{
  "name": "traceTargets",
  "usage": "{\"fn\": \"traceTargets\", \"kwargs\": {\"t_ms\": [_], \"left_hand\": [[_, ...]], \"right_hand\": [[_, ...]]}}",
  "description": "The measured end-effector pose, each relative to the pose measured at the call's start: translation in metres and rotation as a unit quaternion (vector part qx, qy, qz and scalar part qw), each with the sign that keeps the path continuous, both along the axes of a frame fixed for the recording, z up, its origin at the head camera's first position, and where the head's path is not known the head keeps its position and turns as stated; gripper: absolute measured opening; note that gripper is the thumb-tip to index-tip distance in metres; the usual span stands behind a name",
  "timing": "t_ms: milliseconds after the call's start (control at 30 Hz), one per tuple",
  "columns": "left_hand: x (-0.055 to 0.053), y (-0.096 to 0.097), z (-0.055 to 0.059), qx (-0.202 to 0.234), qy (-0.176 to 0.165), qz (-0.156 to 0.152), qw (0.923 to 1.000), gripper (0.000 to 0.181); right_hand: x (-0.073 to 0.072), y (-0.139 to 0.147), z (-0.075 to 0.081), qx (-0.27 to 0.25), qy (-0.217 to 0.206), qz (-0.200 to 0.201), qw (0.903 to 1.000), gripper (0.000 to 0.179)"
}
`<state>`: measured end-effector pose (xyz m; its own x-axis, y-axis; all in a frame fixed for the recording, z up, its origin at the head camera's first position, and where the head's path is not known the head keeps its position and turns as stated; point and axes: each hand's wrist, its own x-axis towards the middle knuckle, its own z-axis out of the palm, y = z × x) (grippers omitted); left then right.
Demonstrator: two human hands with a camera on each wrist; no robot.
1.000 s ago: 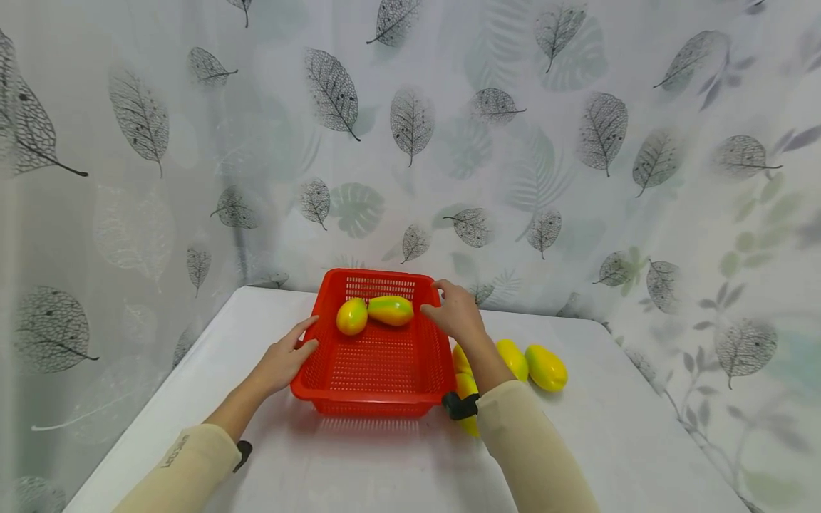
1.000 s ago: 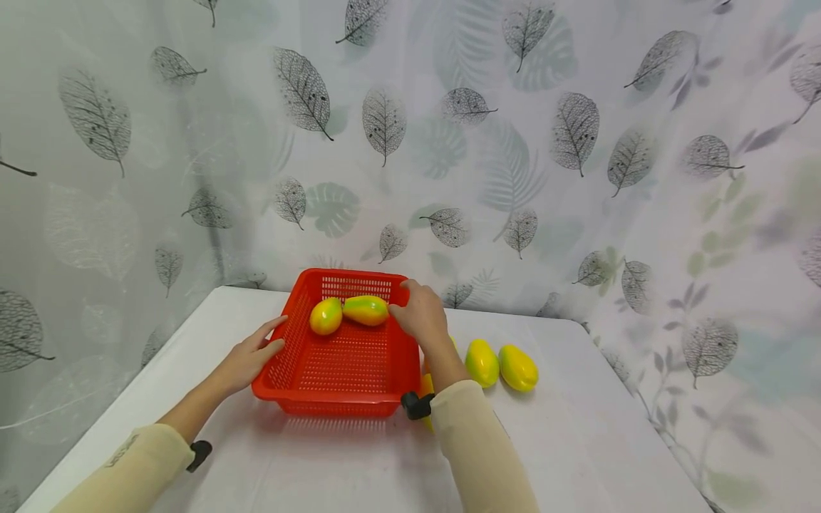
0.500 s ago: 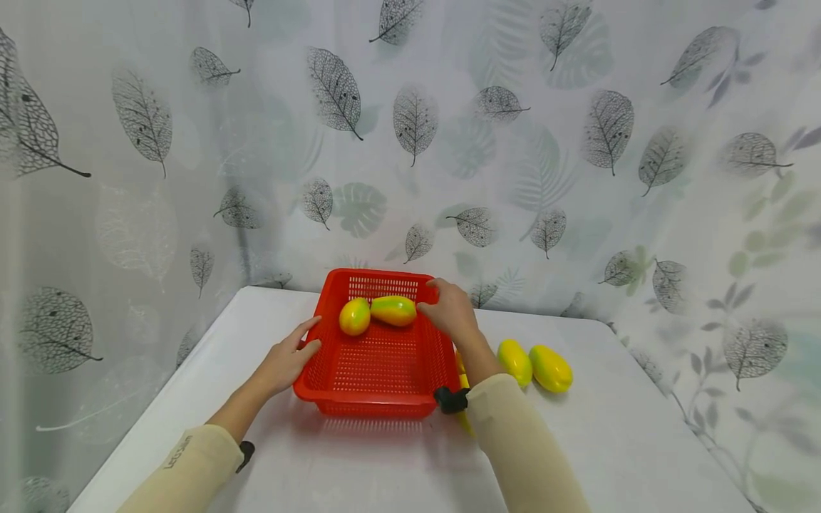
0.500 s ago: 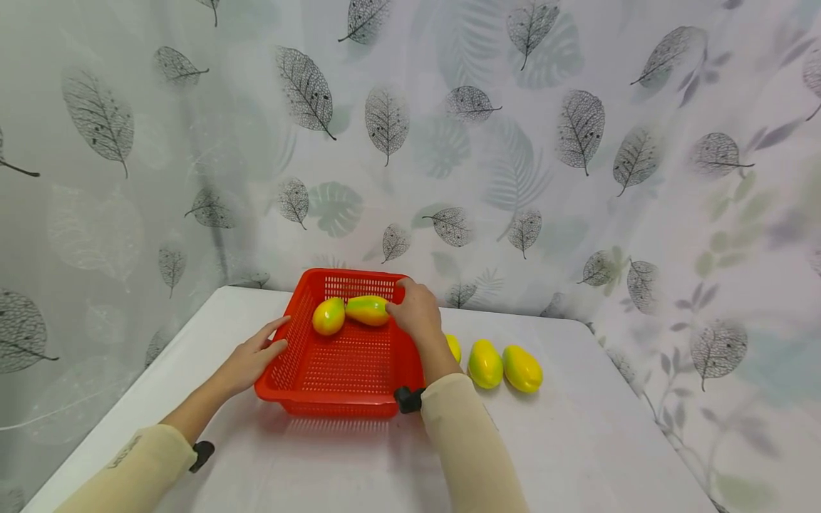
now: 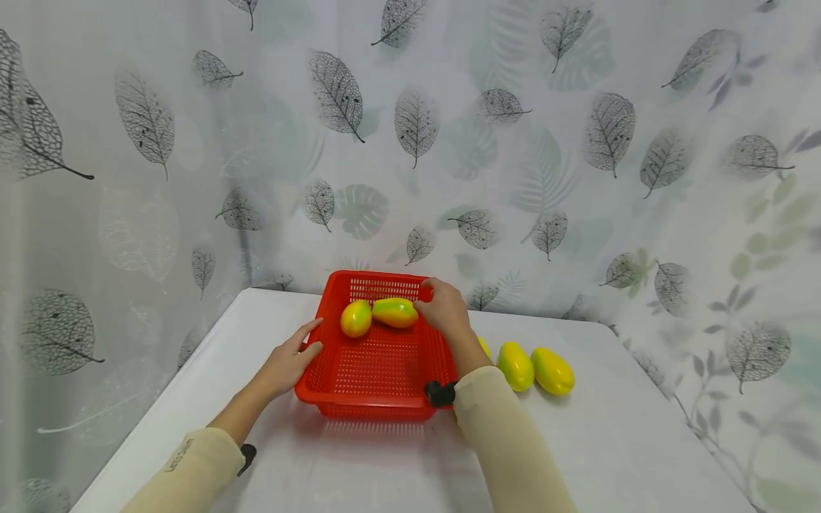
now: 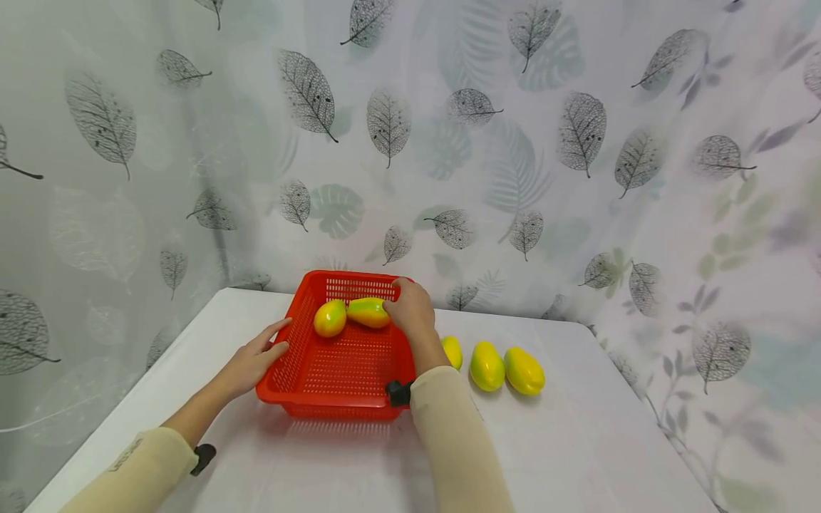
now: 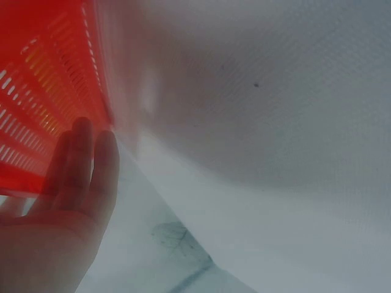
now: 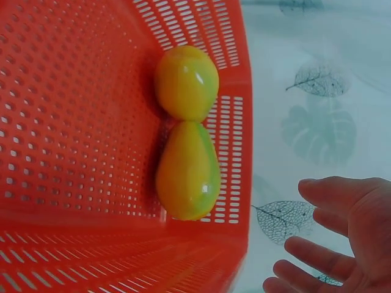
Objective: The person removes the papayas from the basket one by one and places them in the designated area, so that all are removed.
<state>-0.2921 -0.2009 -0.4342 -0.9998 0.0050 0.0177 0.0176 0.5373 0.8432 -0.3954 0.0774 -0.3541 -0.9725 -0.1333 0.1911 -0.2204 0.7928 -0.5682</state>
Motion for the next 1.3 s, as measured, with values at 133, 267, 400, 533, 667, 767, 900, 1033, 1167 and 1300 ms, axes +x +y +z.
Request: {"fn": "traceTargets", "kwargs": {"t_ms": [133, 267, 400, 533, 667, 767, 900, 1033, 1167, 1300], "left_hand": [[0.000, -0.001, 0.000, 0.000, 0.003, -0.001, 1.0000, 0.056], [0.000, -0.002, 0.001, -0.001, 0.005, -0.001, 1.0000, 0.056], [0.001, -0.003, 0.000, 0.003, 0.004, -0.003, 1.0000, 0.057], [0.001, -0.004, 0.000, 0.005, 0.002, 0.001, 1.0000, 0.056], [0.000, -0.003, -0.001, 0.008, 0.002, 0.001, 1.0000, 0.055], [-0.001, -0.002, -0.003, 0.011, 0.002, 0.001, 0.9999, 0.054], [-0.002, -0.001, -0.003, 0.012, 0.003, 0.002, 0.9999, 0.054], [-0.001, 0.000, 0.000, 0.019, 0.001, 0.000, 0.9998, 0.054], [0.000, 0.000, 0.001, 0.024, -0.003, 0.002, 0.9997, 0.055], [0.001, 0.001, -0.001, 0.021, -0.002, 0.006, 0.9998, 0.054]], "right_hand": [[-0.001, -0.002, -0.002, -0.004, -0.001, 0.001, 1.0000, 0.045], [-0.003, -0.005, -0.006, -0.006, -0.001, 0.004, 1.0000, 0.046], [-0.006, -0.010, -0.010, -0.010, -0.004, 0.006, 0.9999, 0.046], [-0.008, -0.015, -0.014, -0.012, -0.005, 0.010, 0.9999, 0.047], [-0.012, -0.019, -0.017, -0.014, -0.005, 0.009, 0.9998, 0.048], [-0.015, -0.021, -0.018, -0.007, -0.001, 0.008, 0.9999, 0.049], [-0.020, -0.025, -0.019, 0.006, -0.003, 0.005, 1.0000, 0.050], [-0.026, -0.028, -0.022, 0.025, -0.002, 0.004, 0.9997, 0.050], [-0.032, -0.030, -0.029, 0.051, 0.003, 0.004, 0.9987, 0.052], [-0.035, -0.031, -0.037, 0.081, -0.007, 0.003, 0.9967, 0.052]]}}
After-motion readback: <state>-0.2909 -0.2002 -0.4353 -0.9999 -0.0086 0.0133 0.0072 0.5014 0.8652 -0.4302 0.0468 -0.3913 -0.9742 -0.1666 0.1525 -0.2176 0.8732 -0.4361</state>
